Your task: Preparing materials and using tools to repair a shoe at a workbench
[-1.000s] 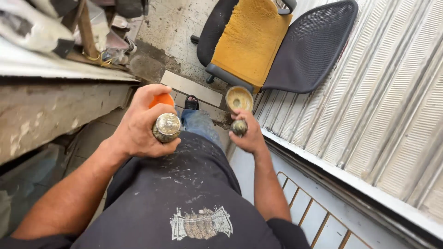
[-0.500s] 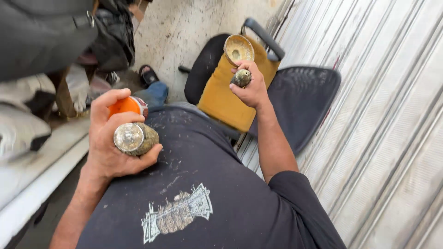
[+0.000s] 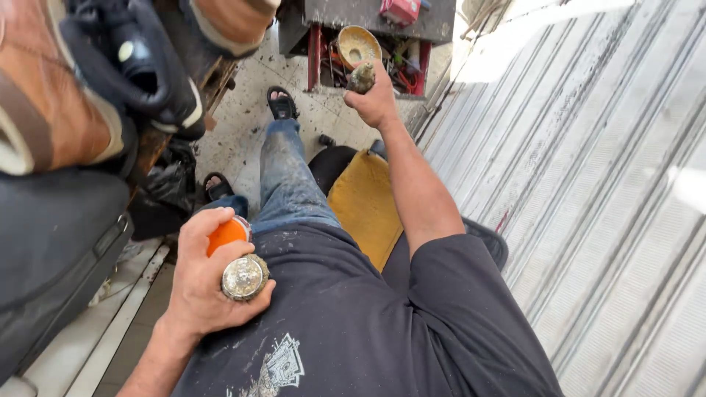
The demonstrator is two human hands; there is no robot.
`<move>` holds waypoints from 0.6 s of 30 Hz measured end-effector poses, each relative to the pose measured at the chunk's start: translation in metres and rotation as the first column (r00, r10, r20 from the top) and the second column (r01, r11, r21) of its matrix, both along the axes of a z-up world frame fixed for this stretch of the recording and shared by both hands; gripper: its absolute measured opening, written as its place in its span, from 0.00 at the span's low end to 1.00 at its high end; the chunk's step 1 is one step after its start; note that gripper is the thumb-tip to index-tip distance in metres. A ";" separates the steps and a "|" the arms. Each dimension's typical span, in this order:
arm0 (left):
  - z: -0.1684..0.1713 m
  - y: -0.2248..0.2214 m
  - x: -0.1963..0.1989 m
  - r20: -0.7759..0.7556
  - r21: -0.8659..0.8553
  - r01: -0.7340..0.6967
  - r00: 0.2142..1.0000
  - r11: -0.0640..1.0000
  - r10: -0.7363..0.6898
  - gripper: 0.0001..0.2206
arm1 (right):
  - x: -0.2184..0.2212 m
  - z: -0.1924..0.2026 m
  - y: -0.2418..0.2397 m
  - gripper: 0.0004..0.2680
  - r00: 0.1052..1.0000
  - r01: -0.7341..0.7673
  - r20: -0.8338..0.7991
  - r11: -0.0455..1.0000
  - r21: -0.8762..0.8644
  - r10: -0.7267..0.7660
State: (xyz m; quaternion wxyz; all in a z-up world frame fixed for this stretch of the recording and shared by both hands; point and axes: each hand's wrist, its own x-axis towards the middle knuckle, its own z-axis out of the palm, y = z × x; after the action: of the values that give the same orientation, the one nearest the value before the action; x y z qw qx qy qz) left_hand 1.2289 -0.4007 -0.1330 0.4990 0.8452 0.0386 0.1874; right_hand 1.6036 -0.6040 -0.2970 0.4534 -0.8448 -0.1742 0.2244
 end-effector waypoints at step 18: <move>-0.233 -0.069 0.168 -0.120 -0.036 -0.258 0.960 0.965 0.252 0.24 | 0.241 -0.207 0.049 0.22 0.939 -0.324 0.084 0.939 -0.114 0.335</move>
State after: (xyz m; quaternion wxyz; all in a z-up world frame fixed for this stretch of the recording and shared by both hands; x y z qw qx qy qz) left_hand 1.3971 -0.4697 -0.3656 0.4893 0.8294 0.1807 0.2003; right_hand 1.8443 -0.5549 -0.5045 0.3576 -0.8353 -0.3248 0.2623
